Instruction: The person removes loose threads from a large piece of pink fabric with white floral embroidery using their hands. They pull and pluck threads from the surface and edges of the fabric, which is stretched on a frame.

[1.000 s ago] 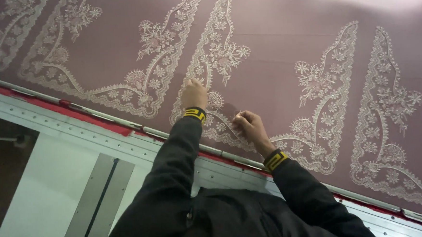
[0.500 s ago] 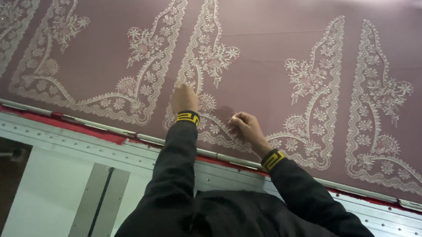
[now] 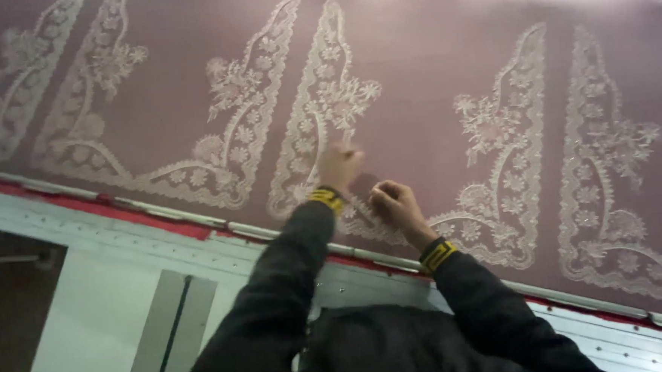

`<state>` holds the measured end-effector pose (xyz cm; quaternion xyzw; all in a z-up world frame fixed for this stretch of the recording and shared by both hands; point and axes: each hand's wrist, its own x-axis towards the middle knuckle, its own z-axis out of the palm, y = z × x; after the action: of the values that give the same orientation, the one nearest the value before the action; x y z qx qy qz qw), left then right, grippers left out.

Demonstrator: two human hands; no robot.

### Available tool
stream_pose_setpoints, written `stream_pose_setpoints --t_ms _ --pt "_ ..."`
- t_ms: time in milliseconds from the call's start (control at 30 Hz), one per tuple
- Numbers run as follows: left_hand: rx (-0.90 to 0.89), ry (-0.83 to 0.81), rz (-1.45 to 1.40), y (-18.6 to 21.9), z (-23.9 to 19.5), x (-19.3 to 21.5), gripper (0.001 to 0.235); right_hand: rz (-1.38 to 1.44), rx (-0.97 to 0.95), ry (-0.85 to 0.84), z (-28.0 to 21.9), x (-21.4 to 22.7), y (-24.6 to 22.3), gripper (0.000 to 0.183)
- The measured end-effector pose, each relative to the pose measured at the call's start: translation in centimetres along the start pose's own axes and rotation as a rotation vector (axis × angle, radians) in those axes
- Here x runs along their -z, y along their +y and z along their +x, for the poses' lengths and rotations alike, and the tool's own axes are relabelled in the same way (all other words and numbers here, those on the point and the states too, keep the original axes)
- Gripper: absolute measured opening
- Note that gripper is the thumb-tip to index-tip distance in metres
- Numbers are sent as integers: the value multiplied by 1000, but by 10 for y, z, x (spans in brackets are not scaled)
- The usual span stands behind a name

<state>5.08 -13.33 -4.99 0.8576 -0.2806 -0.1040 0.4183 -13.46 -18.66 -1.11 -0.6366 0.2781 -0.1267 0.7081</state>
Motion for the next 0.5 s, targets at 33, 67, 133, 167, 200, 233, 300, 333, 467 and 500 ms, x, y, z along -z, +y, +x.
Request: stream_pose_setpoints --t_ms 33,67,133,167,200,233,300,333,467,500 --pt "8 0 9 11 -8 2 20 8 -6 -7 -7 -9 4 16" --pt "-74 -40 9 32 -4 -6 15 67 -11 32 -7 -6 3 15" --pt "-150 -92 1 64 1 -15 15 122 -29 80 -6 2 9 14" --pt "-157 -123 78 75 3 -15 15 104 18 77 -6 7 15 14" --pt "-178 -150 160 90 14 -16 15 90 78 76 2 14 17 15" --pt "-186 -159 158 81 31 -35 15 90 79 89 -4 21 16 15" --pt "-377 -65 535 58 72 -71 28 31 42 44 -10 28 13 20" --pt "-382 -82 536 53 84 -74 28 39 33 55 -13 29 14 20" --pt "-167 -178 500 34 138 -108 37 23 3 86 -15 43 3 21" --pt "-161 -166 518 24 148 -119 42 21 -3 80 -16 44 0 20"
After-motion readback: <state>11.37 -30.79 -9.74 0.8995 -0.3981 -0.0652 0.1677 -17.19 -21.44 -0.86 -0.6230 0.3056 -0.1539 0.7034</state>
